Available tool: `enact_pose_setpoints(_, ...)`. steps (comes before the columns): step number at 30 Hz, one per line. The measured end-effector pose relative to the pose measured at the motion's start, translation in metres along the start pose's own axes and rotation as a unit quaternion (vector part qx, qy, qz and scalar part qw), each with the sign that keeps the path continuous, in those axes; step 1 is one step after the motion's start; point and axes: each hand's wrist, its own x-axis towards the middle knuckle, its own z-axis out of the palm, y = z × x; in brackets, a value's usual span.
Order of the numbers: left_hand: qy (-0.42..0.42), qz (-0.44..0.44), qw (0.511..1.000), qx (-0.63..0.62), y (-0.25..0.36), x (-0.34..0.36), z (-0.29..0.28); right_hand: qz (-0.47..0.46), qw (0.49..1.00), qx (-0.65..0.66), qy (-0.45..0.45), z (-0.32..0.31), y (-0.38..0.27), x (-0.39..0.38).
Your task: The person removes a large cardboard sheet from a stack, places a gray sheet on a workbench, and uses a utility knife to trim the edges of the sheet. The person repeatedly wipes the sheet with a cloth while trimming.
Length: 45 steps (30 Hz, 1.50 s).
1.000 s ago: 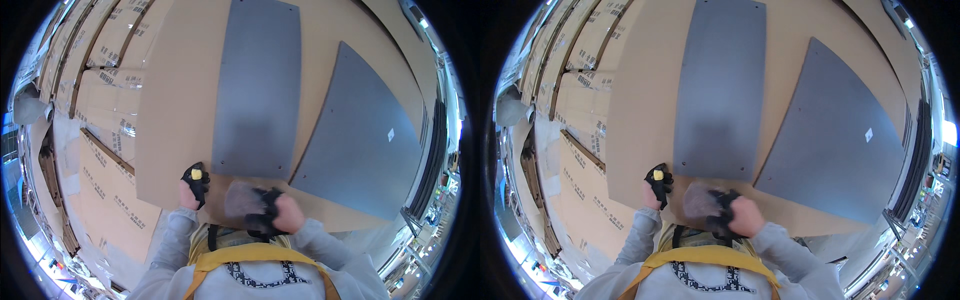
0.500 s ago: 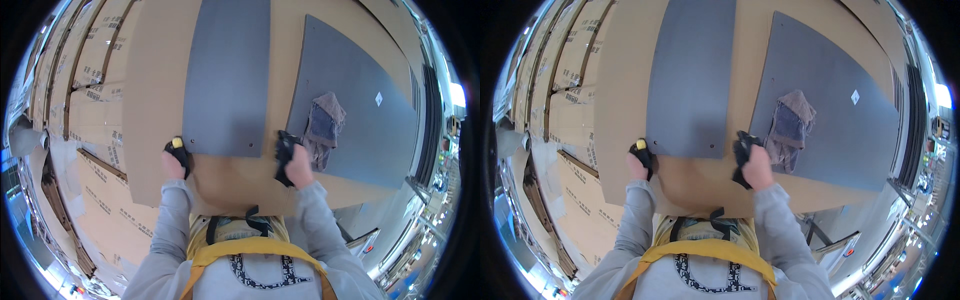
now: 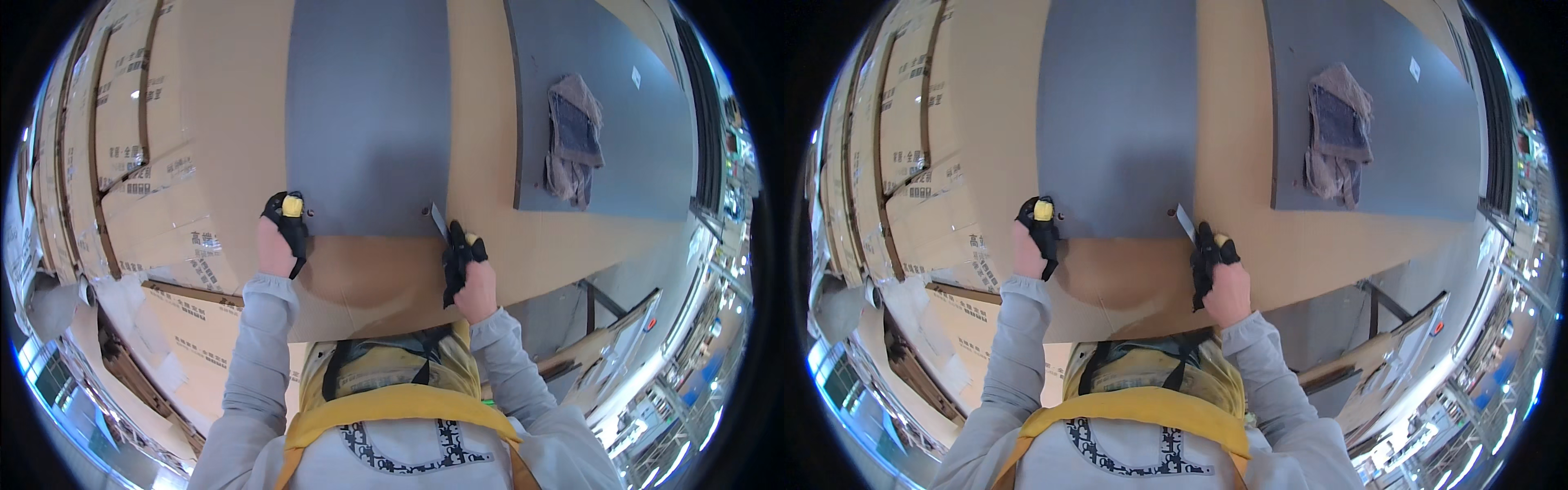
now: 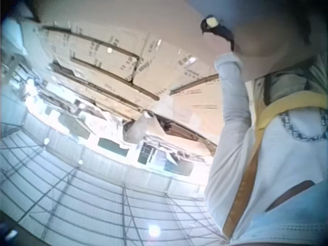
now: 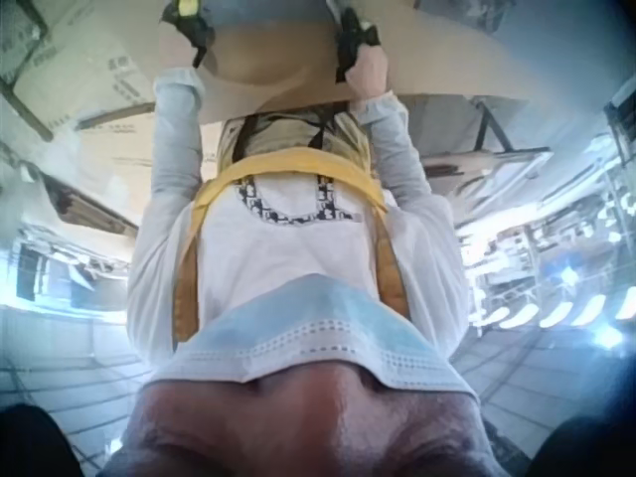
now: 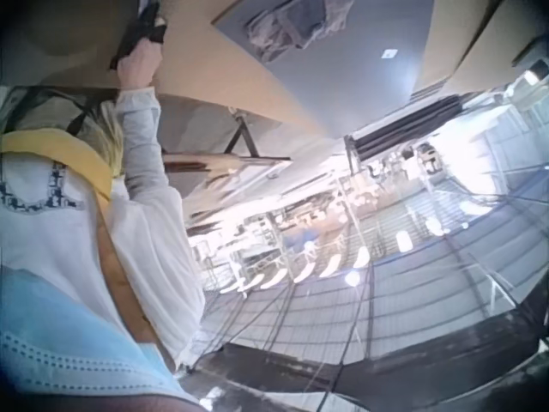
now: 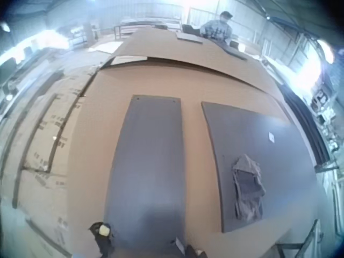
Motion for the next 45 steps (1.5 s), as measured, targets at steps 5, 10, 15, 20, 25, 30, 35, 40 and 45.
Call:
enact_pose_setpoints(5, -0.002, 0.016, 0.999, 0.041, -0.006, -0.003, -0.003, -0.014, 1.000, -0.018, 0.004, 0.010, 0.010, -0.014)
enact_pose_setpoints(10, 0.020, 0.105, 0.974, 0.200, -0.002, -0.005, 0.000, -0.032, 0.998, -0.061, 0.012, 0.008, 0.011, -0.006)
enact_pose_setpoints(15, 0.017, 0.075, 0.981, 0.176, -0.009, -0.003, -0.004, -0.015, 0.992, -0.120, -0.042, 0.004, 0.031, -0.010)
enact_pose_setpoints(20, 0.003, 0.043, 0.982, 0.184, -0.012, -0.003, -0.013, -0.069, 0.986, -0.145, -0.037, -0.014, 0.029, 0.019)
enact_pose_setpoints(25, -0.009, -0.001, 0.979, 0.201, -0.008, -0.003, -0.013, -0.081, 0.984, -0.147, -0.063, -0.016, 0.036, 0.022)
enact_pose_setpoints(30, -0.011, 0.051, 0.979, 0.198, -0.012, -0.002, -0.019, -0.099, 0.981, -0.150, -0.067, -0.020, 0.033, 0.033)
enact_pose_setpoints(35, -0.008, 0.031, 0.973, 0.227, 0.008, -0.006, -0.001, -0.106, 0.983, -0.151, 0.010, -0.033, 0.018, 0.095)
enact_pose_setpoints(40, -0.004, 0.020, 0.975, 0.220, 0.022, -0.008, 0.008, -0.073, 0.981, -0.164, -0.080, -0.027, 0.023, 0.057)
enact_pose_setpoints(45, -0.032, 0.109, 0.953, 0.282, 0.030, -0.008, 0.012, -0.091, 0.983, -0.156, 0.030, -0.032, 0.015, 0.114)
